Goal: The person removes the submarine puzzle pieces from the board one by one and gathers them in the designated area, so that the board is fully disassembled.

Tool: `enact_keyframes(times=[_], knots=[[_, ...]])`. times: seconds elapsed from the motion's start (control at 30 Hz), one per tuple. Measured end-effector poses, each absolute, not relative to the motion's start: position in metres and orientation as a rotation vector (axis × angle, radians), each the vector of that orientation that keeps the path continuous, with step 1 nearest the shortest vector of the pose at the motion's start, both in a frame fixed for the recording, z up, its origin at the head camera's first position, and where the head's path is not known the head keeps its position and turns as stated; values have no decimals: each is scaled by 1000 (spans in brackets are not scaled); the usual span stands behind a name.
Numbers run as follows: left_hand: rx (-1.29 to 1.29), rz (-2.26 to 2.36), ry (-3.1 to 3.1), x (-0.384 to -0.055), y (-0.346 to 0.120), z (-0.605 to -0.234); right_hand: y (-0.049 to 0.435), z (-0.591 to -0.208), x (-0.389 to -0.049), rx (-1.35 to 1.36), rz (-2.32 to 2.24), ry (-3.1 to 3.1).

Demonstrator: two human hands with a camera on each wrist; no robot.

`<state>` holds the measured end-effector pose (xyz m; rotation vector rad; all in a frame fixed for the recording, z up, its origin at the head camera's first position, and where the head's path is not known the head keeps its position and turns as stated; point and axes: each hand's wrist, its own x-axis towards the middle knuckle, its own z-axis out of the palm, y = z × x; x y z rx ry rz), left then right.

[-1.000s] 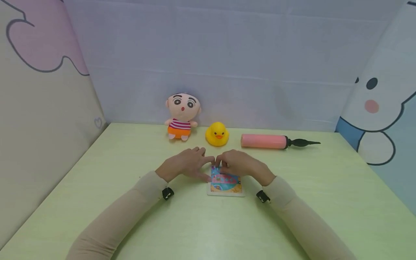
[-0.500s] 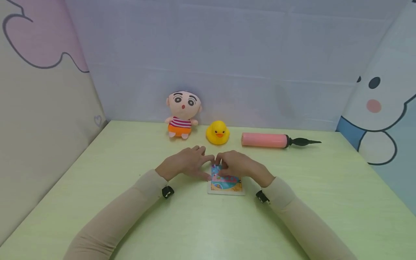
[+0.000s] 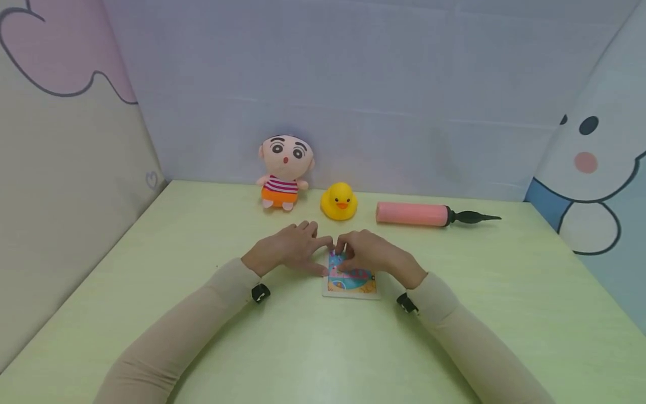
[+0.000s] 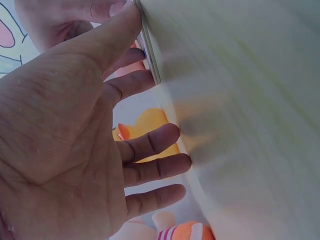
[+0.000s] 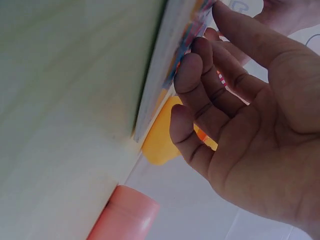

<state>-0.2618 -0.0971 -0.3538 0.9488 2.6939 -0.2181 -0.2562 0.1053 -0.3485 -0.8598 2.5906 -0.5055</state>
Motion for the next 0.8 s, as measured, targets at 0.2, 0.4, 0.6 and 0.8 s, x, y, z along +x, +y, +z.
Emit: enact_keyframes(times=[0.2, 0.4, 0.6, 0.8], knots=[[933, -203, 2673, -262, -96, -352, 106, -347, -257, -831, -531, 2582], [891, -80, 2635, -263, -100, -356, 103, -349, -255, -838, -551, 2560], [885, -30, 2618, -264, -102, -358, 101, -348, -252, -765, -565, 2540], [910, -29, 2618, -263, -101, -355, 104, -347, -254, -717, -575, 2514]])
